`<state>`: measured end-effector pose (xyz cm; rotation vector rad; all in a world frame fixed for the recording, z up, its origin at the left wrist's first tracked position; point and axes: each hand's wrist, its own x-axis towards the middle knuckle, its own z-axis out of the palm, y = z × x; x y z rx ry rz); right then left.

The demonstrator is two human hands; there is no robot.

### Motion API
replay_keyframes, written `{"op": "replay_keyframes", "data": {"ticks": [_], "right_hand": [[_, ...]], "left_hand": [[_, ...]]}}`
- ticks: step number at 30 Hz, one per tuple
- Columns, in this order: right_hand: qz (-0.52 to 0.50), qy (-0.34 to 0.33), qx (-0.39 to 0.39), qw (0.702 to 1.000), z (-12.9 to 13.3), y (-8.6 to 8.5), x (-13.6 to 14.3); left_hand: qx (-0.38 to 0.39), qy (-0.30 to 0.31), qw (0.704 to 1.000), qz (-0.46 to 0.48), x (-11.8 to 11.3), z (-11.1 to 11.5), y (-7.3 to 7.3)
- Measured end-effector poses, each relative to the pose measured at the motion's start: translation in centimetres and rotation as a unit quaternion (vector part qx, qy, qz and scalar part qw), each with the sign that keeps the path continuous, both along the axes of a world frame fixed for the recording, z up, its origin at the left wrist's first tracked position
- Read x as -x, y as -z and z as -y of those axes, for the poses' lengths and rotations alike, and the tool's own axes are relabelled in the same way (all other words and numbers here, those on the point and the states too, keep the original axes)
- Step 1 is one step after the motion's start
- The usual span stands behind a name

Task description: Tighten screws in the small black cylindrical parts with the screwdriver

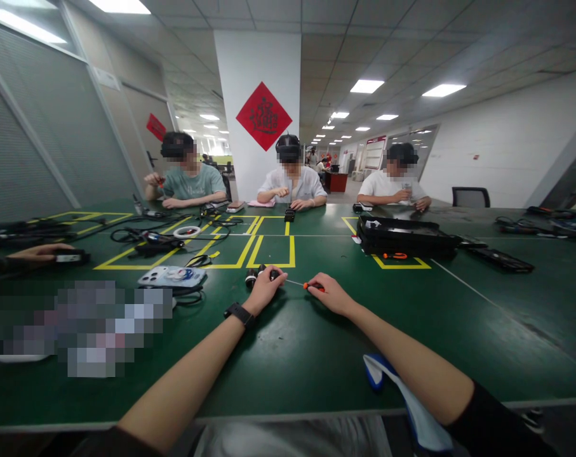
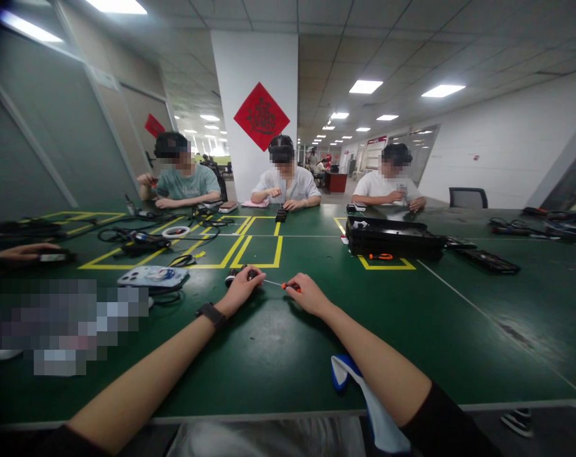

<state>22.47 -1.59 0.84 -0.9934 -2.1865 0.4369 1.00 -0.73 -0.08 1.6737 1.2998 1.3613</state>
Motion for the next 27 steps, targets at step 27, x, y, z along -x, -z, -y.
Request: {"op": "replay_keyframes", "data": {"ticks": [27], "right_hand": [[0.030, 0.021, -0.032, 0.999, -0.29, 0.19, -0.37]], "left_hand": [[0.012, 0.001, 1.000, 0.018, 0.21, -0.26, 0.18]]}}
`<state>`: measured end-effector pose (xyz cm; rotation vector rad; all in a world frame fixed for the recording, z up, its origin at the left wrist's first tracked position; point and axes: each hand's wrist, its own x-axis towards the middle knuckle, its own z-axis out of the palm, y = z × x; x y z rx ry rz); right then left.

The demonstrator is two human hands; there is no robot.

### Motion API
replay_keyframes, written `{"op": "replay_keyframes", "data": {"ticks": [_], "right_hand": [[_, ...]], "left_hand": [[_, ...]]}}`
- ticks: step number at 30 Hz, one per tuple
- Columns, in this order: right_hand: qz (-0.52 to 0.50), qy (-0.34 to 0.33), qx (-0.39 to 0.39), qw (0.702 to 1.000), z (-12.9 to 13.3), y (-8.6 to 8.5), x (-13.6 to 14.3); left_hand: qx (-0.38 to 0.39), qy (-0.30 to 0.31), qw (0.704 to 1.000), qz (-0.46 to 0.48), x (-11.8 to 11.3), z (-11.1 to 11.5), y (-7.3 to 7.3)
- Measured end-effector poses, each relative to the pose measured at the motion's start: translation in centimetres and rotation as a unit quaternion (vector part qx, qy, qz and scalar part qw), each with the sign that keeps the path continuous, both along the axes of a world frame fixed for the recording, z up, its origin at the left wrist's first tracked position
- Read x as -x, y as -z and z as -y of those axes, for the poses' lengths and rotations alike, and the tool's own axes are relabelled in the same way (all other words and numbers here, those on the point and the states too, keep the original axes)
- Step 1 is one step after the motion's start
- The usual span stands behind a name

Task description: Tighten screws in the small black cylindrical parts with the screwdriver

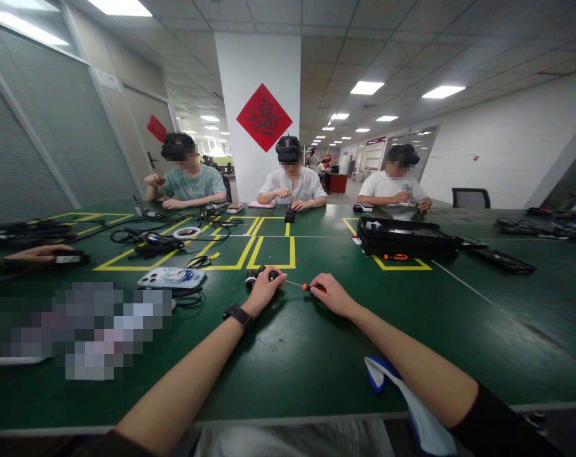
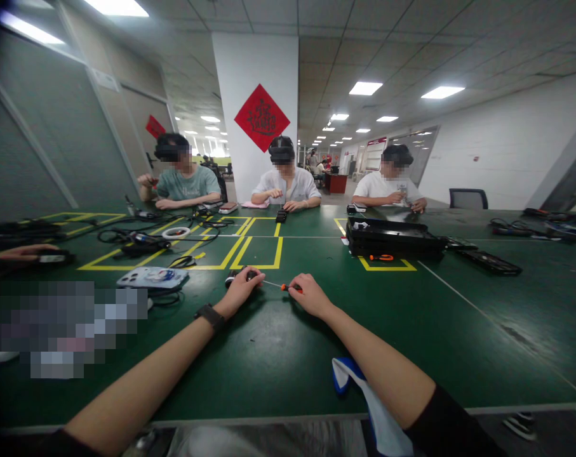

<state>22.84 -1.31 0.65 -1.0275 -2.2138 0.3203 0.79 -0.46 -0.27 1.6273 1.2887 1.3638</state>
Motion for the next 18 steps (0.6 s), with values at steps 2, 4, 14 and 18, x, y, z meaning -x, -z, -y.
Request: {"op": "replay_keyframes", "data": {"ticks": [2, 4, 14, 18], "right_hand": [[0.001, -0.007, 0.000, 1.000, 0.12, -0.08, -0.02], [-0.002, -0.008, -0.001, 1.000, 0.22, -0.08, 0.01], [0.004, 0.008, 0.016, 1.000, 0.14, 0.27, 0.21], [0.000, 0.007, 0.024, 1.000, -0.19, 0.26, 0.24]], "left_hand": [[0.007, -0.003, 1.000, 0.007, 0.05, 0.05, -0.11], [0.007, -0.005, 1.000, 0.013, 0.06, 0.10, -0.23], [0.000, -0.010, 1.000, 0.018, -0.12, 0.07, -0.20], [0.005, -0.008, 1.000, 0.022, -0.13, 0.12, -0.23]]}}
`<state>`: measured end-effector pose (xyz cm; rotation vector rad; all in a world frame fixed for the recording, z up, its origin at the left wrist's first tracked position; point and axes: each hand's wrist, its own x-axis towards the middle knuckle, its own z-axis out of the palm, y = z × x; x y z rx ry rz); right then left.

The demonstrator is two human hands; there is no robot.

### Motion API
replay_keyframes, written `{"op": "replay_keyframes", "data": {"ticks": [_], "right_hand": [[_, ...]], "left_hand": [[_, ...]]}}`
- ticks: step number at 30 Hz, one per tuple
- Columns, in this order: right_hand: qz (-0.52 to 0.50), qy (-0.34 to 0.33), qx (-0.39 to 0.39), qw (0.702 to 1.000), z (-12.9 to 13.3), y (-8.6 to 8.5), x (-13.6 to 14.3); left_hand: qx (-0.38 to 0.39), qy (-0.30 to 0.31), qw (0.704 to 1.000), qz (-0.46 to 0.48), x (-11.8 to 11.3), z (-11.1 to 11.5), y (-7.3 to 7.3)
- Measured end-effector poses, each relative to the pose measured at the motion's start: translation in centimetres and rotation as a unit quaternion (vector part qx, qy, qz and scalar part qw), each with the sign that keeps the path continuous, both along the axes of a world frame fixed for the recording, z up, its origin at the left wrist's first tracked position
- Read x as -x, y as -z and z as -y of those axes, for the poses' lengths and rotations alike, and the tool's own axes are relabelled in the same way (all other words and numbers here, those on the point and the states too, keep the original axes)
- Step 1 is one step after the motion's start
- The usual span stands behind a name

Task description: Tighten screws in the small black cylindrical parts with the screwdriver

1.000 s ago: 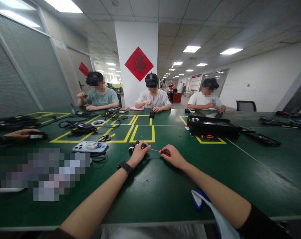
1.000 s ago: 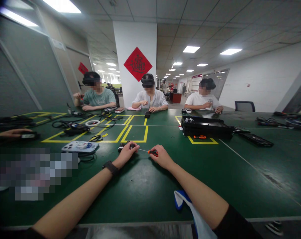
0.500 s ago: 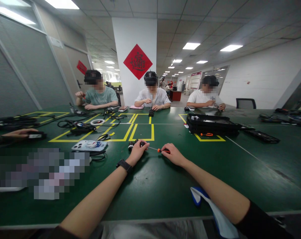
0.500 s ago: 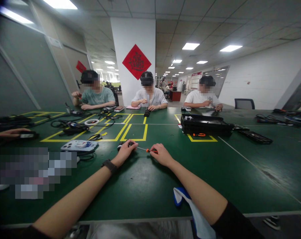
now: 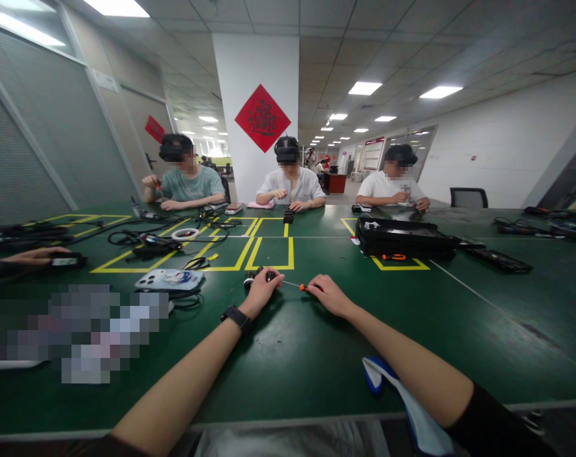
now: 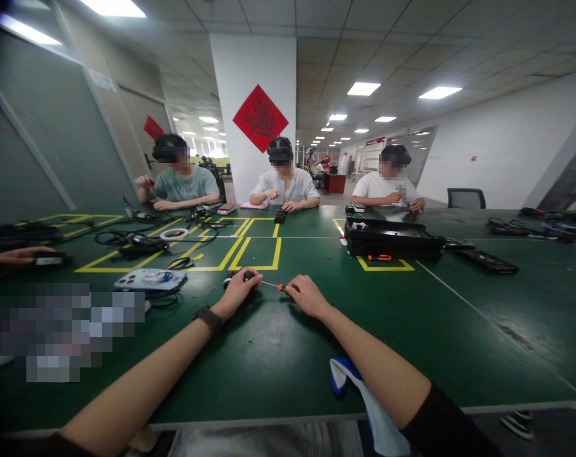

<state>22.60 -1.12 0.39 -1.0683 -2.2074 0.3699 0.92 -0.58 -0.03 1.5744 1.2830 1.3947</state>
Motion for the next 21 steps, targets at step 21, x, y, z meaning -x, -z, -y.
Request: {"op": "replay_keyframes", "data": {"ticks": [21], "right_hand": [[0.010, 0.018, -0.014, 1.000, -0.32, 0.30, -0.11]], "left_hand": [[-0.002, 0.000, 1.000, -0.003, 0.01, 0.04, 0.18]]}}
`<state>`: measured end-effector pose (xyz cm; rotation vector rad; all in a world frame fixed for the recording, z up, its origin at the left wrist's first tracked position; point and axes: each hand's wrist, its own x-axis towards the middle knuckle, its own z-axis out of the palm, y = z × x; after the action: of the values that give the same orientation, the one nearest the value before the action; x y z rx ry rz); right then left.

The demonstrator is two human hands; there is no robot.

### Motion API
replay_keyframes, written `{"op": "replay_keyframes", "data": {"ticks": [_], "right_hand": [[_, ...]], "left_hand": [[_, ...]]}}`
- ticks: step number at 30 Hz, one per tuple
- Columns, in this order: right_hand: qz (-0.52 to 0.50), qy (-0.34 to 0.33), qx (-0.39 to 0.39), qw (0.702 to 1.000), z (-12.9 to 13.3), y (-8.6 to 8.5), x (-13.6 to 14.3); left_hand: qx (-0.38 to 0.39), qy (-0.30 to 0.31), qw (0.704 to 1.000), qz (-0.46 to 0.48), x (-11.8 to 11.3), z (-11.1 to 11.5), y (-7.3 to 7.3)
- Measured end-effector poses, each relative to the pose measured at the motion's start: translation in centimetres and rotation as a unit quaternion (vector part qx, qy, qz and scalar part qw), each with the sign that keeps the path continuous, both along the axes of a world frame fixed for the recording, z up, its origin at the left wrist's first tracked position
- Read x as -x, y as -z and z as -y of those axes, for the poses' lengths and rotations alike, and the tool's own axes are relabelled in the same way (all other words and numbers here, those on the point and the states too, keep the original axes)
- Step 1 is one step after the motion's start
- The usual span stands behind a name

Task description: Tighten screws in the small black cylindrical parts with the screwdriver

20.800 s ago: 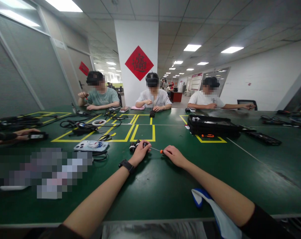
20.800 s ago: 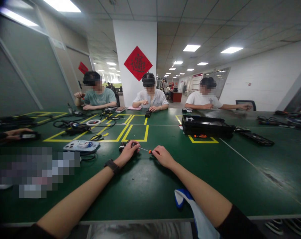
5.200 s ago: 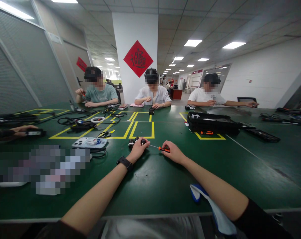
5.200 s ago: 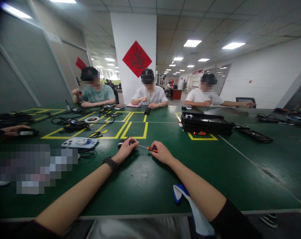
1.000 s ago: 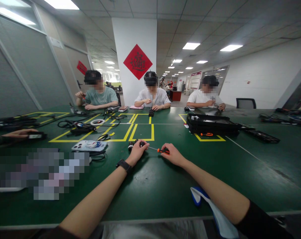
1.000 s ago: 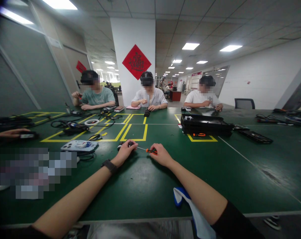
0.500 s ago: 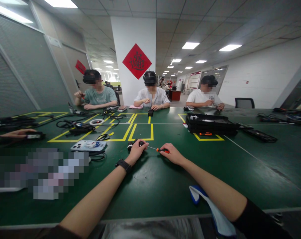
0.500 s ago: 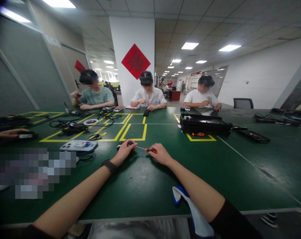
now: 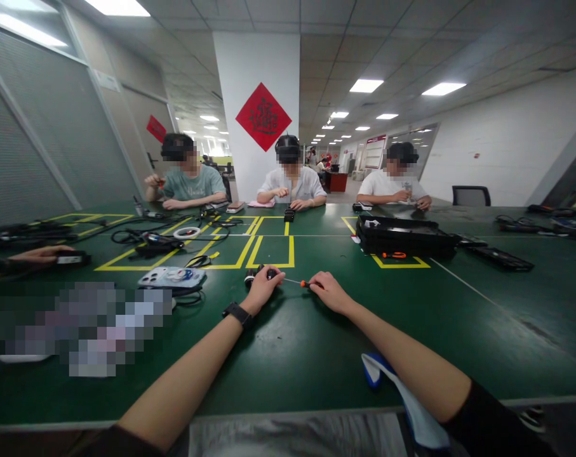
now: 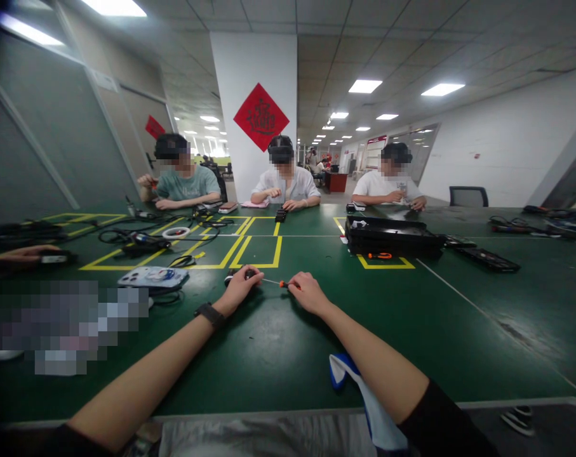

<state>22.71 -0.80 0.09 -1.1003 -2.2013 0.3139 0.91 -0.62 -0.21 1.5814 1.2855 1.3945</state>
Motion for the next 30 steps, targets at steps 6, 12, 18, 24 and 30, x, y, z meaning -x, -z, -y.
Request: {"op": "replay_keyframes", "data": {"ticks": [6, 12, 18, 24, 30], "right_hand": [[-0.025, -0.042, -0.019, 0.999, 0.8, -0.6, -0.1], [-0.015, -0.043, -0.002, 0.999, 1.3, -0.9, 0.1], [0.028, -0.007, -0.028, 0.999, 1.6, -1.3, 0.3], [0.045, -0.022, -0.051, 0.997, 1.7, -1.5, 0.1], [-0.015, -0.030, -0.052, 0.998, 1.3, -1.0, 0.1]], "left_hand": [[0.015, 0.004, 1.000, 0.002, 0.1, 0.1, -0.2], [0.000, 0.002, 1.000, -0.010, -0.2, 0.4, -0.6], [0.004, 0.008, 1.000, -0.002, -0.3, 0.6, -0.8], [-0.001, 0.020, 1.000, 0.001, -0.2, 0.4, -0.6], [0.007, 0.010, 1.000, -0.002, -0.2, 0.4, -0.7]]}}
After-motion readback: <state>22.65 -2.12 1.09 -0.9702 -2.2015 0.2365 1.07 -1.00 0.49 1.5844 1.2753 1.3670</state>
